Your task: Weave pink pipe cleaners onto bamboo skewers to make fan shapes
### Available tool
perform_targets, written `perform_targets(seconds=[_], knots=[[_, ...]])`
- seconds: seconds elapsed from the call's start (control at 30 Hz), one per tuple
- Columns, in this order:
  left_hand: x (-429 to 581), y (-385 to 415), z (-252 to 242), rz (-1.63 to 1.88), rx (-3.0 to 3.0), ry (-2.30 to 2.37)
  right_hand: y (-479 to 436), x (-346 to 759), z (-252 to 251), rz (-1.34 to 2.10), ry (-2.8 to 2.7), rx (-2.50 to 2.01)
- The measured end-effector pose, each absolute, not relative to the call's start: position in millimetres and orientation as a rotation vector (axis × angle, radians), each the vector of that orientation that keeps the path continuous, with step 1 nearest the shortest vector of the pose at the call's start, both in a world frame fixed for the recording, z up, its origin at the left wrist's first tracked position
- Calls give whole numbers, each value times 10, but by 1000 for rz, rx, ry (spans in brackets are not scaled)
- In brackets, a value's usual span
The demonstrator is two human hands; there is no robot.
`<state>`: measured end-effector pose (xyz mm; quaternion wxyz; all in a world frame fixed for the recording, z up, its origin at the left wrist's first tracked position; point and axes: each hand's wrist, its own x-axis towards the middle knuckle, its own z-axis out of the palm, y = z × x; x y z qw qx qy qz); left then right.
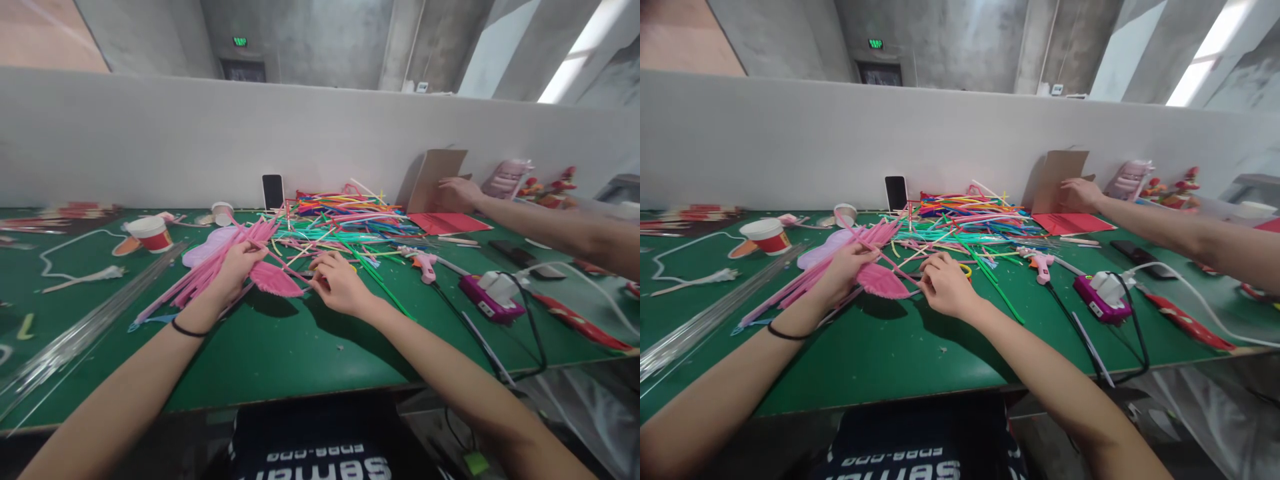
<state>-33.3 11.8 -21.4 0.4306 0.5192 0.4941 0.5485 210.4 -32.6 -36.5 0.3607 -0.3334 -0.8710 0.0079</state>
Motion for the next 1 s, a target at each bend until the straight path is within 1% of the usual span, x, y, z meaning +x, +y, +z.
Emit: perform_targets(seconds=[0.33,0.43,0.57,0.67,0.87,1.0], knots=[[-300,128,-189,1517,1281,1232,-368,2074,-317,0,-2191,-860],[-287,109,-174,1504,1262,1195,-362,2067,-314,51,-2154,-898],[-237,67,-159,1463,1242,1147,-329,2010,-335,260,-2019,-1070],[-186,56,-185,1454,1207,1143,-316,1948,-362,361,-2023,-1146],[-187,92,-300,1379,1280,1198,-308,1882,-441,409,-2045,-1204],[-231,69,-311,1269,1331,1267,-261,1890,-519,366,-2074,-1221]])
